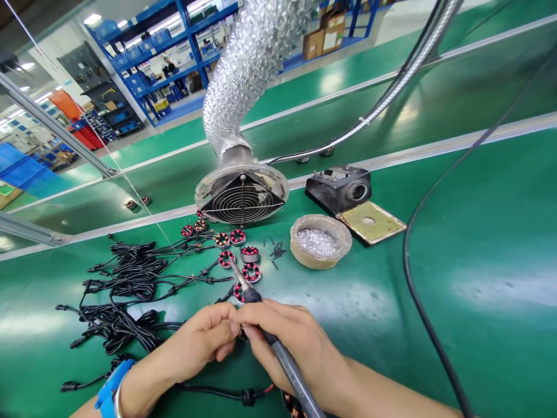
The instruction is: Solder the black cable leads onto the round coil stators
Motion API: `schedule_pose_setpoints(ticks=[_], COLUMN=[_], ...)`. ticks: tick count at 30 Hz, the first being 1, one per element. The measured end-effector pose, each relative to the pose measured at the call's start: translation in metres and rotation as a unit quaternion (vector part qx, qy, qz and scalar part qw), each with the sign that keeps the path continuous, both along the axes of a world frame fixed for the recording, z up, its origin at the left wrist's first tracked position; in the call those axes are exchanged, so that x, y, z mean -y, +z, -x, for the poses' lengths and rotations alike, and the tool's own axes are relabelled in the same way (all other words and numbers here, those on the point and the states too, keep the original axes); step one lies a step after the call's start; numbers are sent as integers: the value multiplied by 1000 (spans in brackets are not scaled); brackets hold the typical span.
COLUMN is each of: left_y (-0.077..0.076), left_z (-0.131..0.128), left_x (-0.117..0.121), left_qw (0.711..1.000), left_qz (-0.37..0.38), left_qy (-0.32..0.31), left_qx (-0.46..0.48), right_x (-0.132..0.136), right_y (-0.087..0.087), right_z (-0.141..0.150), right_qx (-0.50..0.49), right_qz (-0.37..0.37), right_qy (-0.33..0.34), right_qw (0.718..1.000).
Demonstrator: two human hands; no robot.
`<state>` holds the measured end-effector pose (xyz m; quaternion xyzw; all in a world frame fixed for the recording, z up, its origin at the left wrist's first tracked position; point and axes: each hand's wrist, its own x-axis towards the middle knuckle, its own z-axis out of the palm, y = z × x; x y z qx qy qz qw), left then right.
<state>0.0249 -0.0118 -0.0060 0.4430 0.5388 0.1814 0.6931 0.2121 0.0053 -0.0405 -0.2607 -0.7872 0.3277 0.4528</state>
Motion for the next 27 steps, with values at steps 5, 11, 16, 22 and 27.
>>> schedule_pose_setpoints(ticks=[5,11,16,22,27], left_y=[-1,-3,-3,-4,-13], left_z=[0,0,-1,1,4], left_x=[1,0,0,1,4], left_qw=[1000,999,999,999,999], left_qz=[-5,-2,-12,-10,-16], left_qy=[31,45,44,40,41], left_qx=[-4,7,0,-9,-14], right_x=[-1,-5,-5,-5,4], right_y=[0,2,2,14,33], right_z=[-3,-1,-4,-31,-47], right_qx=[49,44,25,40,64], right_qz=[67,79,72,17,12], right_qy=[20,-16,-6,-8,-1], right_qw=[996,996,997,999,998])
